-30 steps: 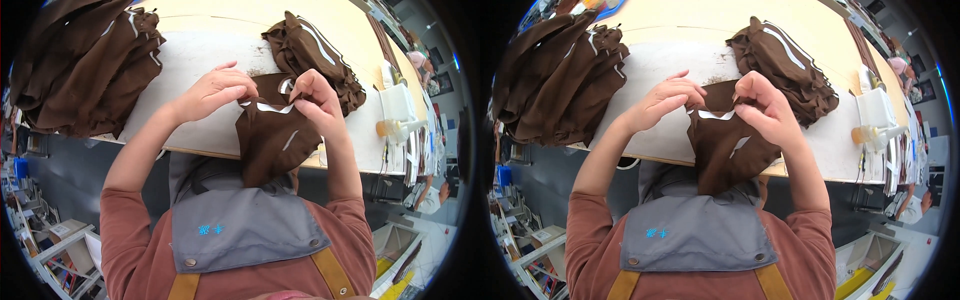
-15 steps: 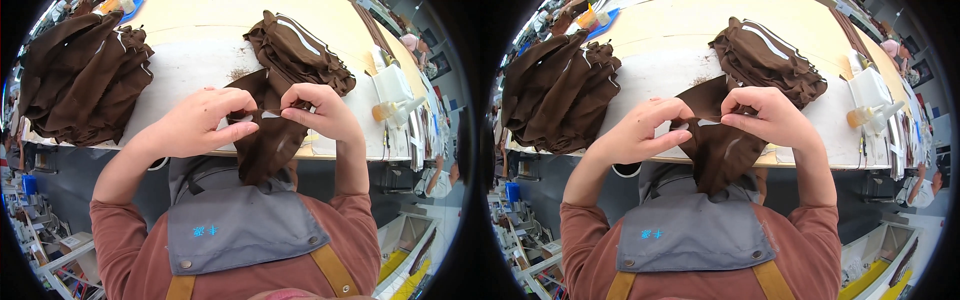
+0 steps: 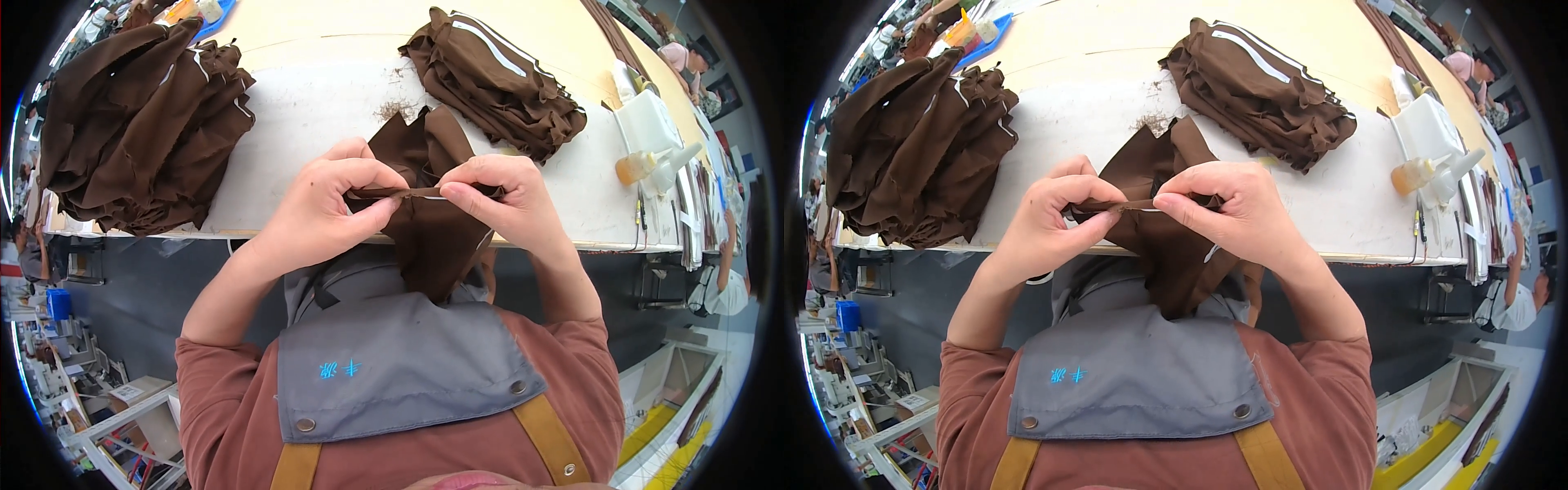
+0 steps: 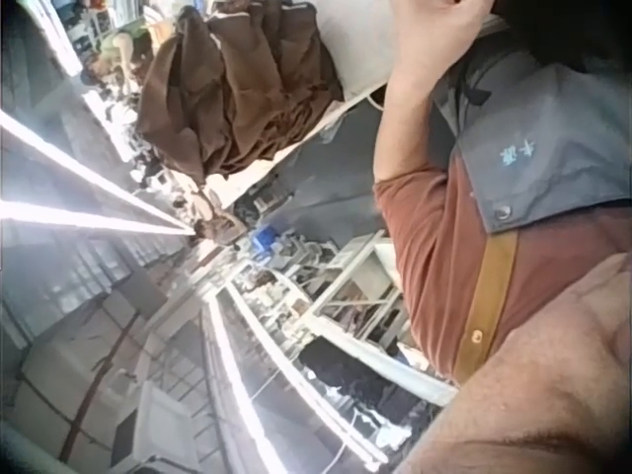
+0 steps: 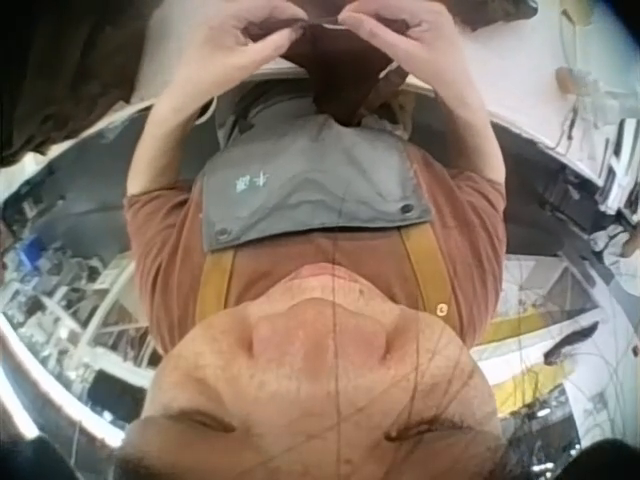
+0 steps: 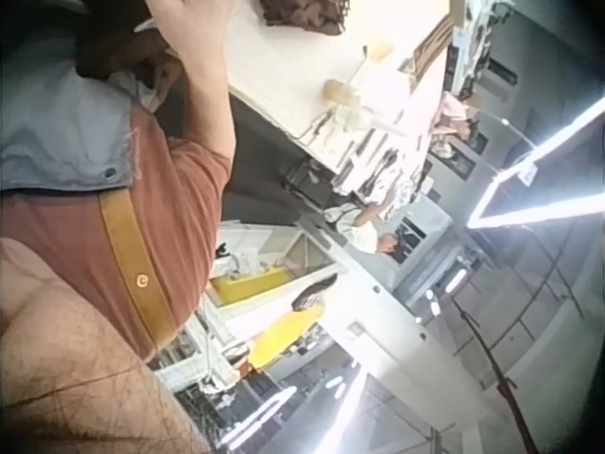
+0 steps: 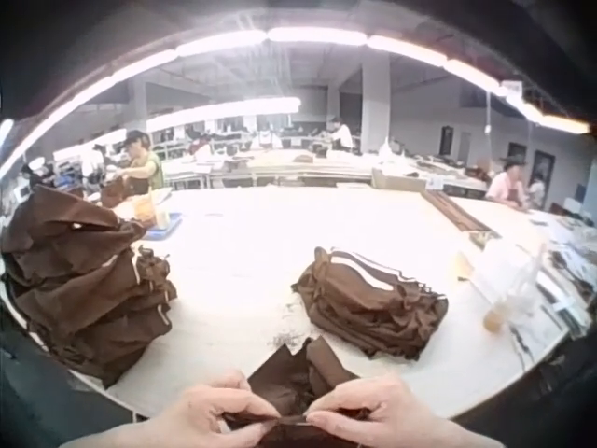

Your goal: Assembling and inspecting brown fabric components with white adhesive or velcro strips, likely for bags or pouches.

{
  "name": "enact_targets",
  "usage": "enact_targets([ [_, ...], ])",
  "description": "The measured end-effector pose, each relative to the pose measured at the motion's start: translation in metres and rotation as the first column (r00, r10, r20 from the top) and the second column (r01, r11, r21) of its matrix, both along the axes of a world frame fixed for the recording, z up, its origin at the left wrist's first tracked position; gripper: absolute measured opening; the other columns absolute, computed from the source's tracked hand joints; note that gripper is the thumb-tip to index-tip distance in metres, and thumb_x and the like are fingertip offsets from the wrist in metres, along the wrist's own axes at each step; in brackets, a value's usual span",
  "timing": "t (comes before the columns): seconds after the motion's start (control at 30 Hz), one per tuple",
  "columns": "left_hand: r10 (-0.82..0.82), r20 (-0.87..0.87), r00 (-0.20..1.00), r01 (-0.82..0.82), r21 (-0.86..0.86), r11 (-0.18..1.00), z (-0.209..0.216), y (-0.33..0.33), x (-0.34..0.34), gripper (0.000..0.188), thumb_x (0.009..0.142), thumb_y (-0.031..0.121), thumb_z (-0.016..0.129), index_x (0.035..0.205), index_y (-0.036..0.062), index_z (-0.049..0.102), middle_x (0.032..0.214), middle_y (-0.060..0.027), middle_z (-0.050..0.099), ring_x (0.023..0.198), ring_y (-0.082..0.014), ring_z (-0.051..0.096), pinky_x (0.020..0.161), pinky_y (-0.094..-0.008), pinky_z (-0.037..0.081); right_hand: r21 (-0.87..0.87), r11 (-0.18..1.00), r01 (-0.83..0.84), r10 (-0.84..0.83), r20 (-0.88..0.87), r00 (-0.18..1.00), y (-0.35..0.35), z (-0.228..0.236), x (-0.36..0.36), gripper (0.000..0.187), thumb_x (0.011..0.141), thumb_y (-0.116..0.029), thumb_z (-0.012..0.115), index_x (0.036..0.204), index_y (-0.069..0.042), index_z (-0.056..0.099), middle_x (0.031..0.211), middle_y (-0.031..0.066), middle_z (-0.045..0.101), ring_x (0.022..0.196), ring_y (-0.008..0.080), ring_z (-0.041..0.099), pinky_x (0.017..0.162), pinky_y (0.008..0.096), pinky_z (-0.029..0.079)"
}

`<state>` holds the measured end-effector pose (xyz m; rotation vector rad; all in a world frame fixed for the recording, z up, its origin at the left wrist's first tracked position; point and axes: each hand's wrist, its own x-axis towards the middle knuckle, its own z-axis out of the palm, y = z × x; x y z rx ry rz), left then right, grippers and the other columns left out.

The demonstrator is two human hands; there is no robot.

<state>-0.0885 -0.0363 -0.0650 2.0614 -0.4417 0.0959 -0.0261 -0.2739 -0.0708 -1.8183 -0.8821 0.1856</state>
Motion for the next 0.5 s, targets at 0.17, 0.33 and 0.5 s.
enact_targets([
  [0.17, -0.131, -0.294, 0.947, 0.023, -0.345, 0.938, -0.001, 0.005, 0.0, 0.012, 0.084, 0.008, 0.07, 0.093, 0.0009, 0.072, 0.076, 0.0017, 0.049, 0.071, -0.0077, 0.043, 0.063, -0.0245, 0.034, 0.0, 1.0, -0.017, 0.017, -0.034, 0.999, 0.001, -0.001, -0.004, 0.008, 0.085, -0.002, 0.072, 0.092, 0.002, 0.073, 0.077, 0.0043, 0.07, 0.068, 0.0086, 0.062, 0.061, 0.0216, 0.046],
  [0.33, -0.073, -0.264, 0.962, 0.031, -0.16, 0.987, 0.003, -0.002, -0.002, 0.016, 0.092, 0.017, 0.068, 0.092, 0.0017, 0.072, 0.074, 0.0021, 0.05, 0.07, -0.0074, 0.046, 0.062, -0.0255, 0.038, 0.012, 1.0, -0.028, 0.029, -0.059, 0.998, 0.002, -0.003, -0.008, 0.009, 0.085, -0.002, 0.072, 0.093, 0.002, 0.073, 0.077, 0.0035, 0.07, 0.069, 0.0073, 0.062, 0.061, 0.021, 0.046],
  [0.5, -0.037, -0.135, 0.99, 0.024, -0.1, 0.995, -0.003, -0.004, -0.004, 0.01, 0.091, 0.011, 0.069, 0.089, 0.0016, 0.072, 0.075, 0.0023, 0.048, 0.067, -0.006, 0.04, 0.059, -0.0236, 0.032, -0.008, 0.999, -0.04, 0.039, -0.123, 0.992, 0.003, 0.0, -0.007, 0.01, 0.088, -0.005, 0.068, 0.093, 0.002, 0.072, 0.075, 0.0022, 0.067, 0.068, 0.0063, 0.058, 0.06, 0.0218, 0.043],
])
